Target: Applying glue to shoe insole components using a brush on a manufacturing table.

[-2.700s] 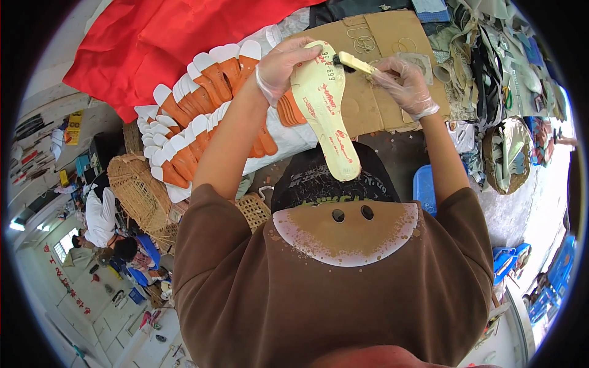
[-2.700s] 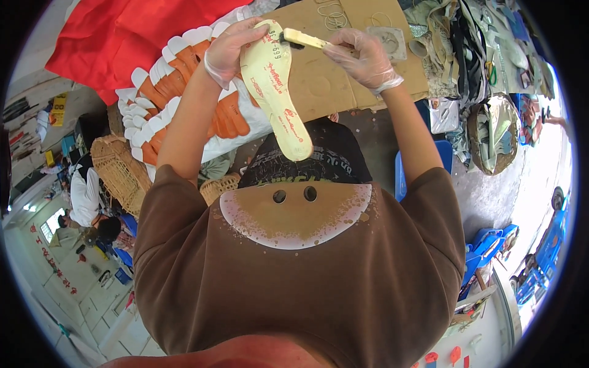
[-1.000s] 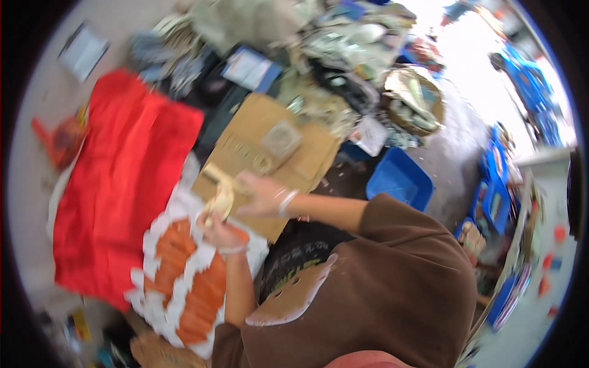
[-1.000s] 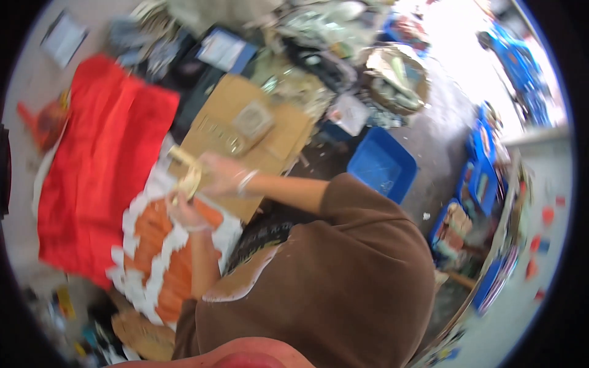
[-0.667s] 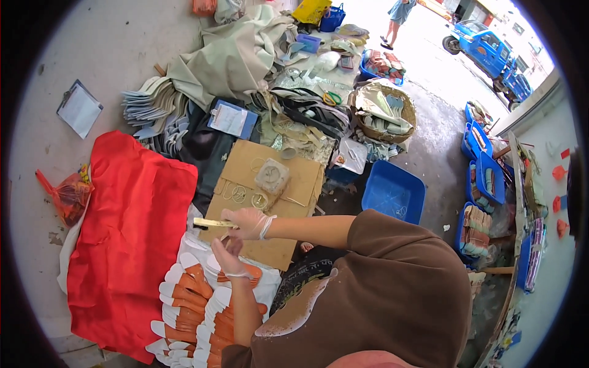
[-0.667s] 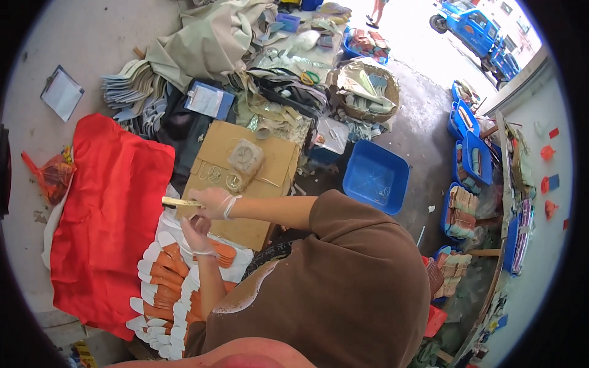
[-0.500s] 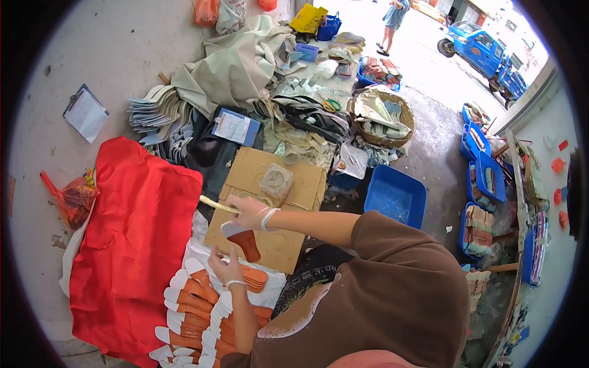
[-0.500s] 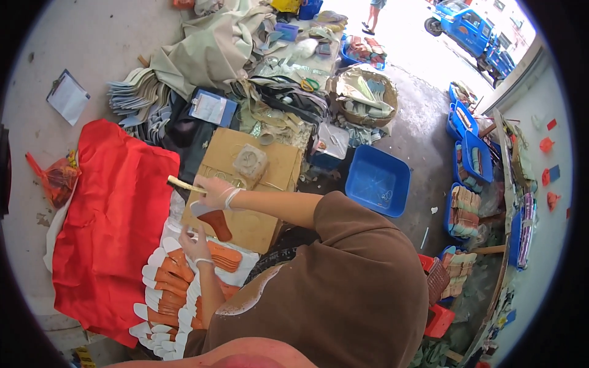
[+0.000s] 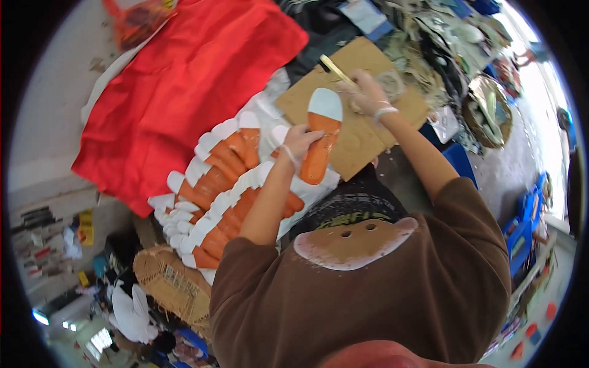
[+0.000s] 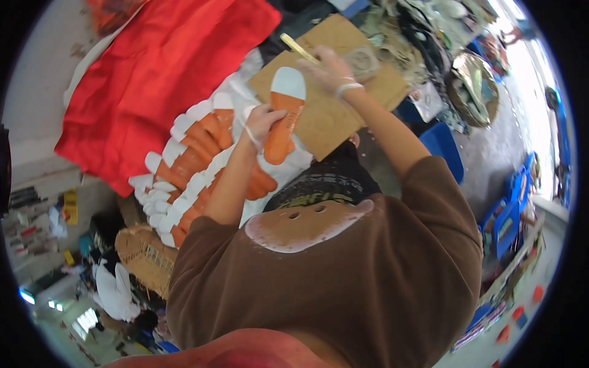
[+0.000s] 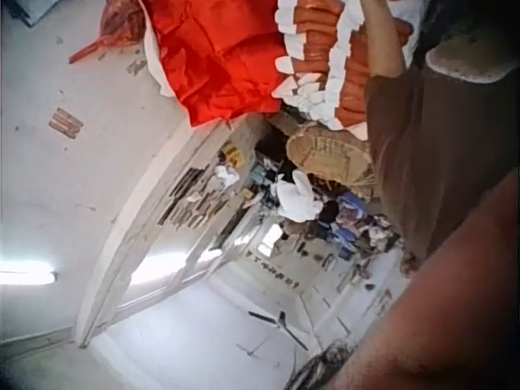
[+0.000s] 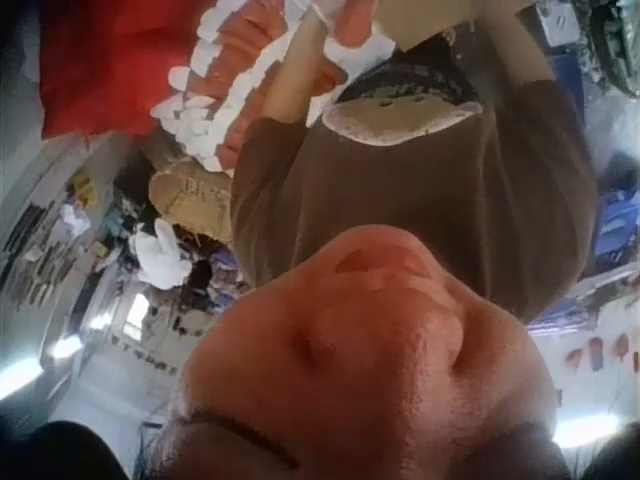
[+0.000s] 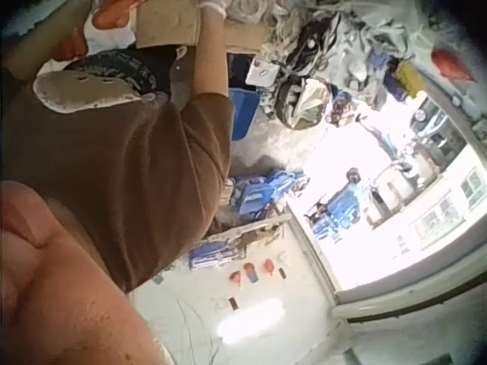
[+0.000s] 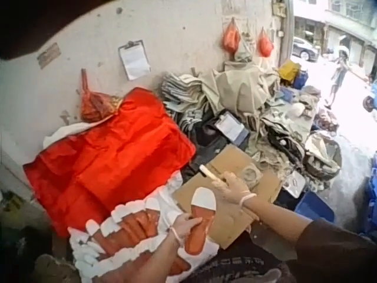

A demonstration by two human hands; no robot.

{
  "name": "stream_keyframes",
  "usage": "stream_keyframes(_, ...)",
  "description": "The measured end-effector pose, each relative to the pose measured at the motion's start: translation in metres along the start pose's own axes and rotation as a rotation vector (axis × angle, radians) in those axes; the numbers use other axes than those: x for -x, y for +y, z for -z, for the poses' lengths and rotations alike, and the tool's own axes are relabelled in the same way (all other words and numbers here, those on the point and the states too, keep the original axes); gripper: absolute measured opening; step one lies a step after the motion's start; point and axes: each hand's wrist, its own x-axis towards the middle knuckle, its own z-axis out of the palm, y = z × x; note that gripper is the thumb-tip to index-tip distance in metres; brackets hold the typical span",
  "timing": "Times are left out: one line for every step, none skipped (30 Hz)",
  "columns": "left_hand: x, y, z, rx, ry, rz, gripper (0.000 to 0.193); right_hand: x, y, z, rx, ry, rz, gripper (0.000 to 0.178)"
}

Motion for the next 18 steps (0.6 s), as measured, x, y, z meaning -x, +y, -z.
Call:
stream_keyframes(0.0,0.004,0.008,0.001,0.035,-0.004,0.019,0.0,0.0,-0.002,-0.024,-0.019,0.018,0.027)
stream_keyframes(-0.001,0.004,0.014,-0.021,0.04,0.007,0.02,0.008,0.001,-0.003,-0.055,-0.094,0.086,0.027)
stream_keyframes(0.003,0.003,0.015,-0.039,0.037,0.025,0.022,0.019,-0.001,-0.004,-0.08,-0.169,0.147,0.028)
stream_keyframes(0.007,0.004,0.017,0.0,0.066,0.046,0.023,0.028,-0.006,-0.008,-0.087,-0.183,0.147,0.028)
stream_keyframes(0.009,0.003,0.018,0.006,0.071,0.049,0.023,0.034,-0.013,-0.009,0.107,-0.259,0.256,0.029)
stream_keyframes(0.011,0.002,0.018,-0.008,0.05,0.024,0.023,0.036,-0.016,-0.009,0.302,-0.332,0.365,0.031)
stream_keyframes(0.013,0.001,0.019,-0.023,0.027,-0.001,0.022,0.032,-0.014,-0.009,0.302,-0.34,0.366,0.031)
stream_keyframes(0.014,0.001,0.021,-0.023,0.03,0.0,0.022,0.023,-0.012,-0.009,0.302,-0.266,0.324,0.027)
stream_keyframes(0.014,-0.002,0.024,-0.006,0.02,0.009,0.023,0.018,-0.01,-0.01,0.304,-0.198,0.28,0.024)
stream_keyframes(0.015,-0.005,0.027,0.011,0.011,0.018,0.024,0.013,-0.007,-0.011,0.303,-0.207,0.277,0.024)
stream_keyframes(0.015,-0.003,0.028,0.018,0.017,0.022,0.024,0.006,-0.006,-0.011,0.305,-0.216,0.281,0.024)
stream_keyframes(0.016,-0.001,0.03,0.026,0.024,0.056,0.025,0.003,-0.005,-0.011,0.307,-0.225,0.284,0.025)
stream_keyframes(0.016,0.001,0.03,0.034,0.031,0.09,0.025,0.009,-0.005,-0.01,0.306,-0.236,0.286,0.025)
stream_keyframes(0.017,0.002,0.031,0.042,0.039,0.096,0.025,0.023,-0.017,-0.005,0.301,-0.304,0.387,0.025)
stream_keyframes(0.019,0.003,0.03,0.055,0.015,0.076,0.025,0.031,-0.023,-0.004,0.294,-0.371,0.488,0.026)
stream_keyframes(0.021,0.002,0.031,0.068,-0.009,0.055,0.024,0.027,-0.007,-0.012,0.265,-0.25,0.414,0.029)
stream_keyframes(0.024,0.001,0.029,0.074,-0.007,0.057,0.024,0.021,-0.001,-0.007,0.266,-0.256,0.415,0.029)
stream_keyframes(0.024,0.001,0.03,0.077,0.009,0.099,0.024,0.009,0.003,-0.003,0.317,-0.247,0.304,0.028)
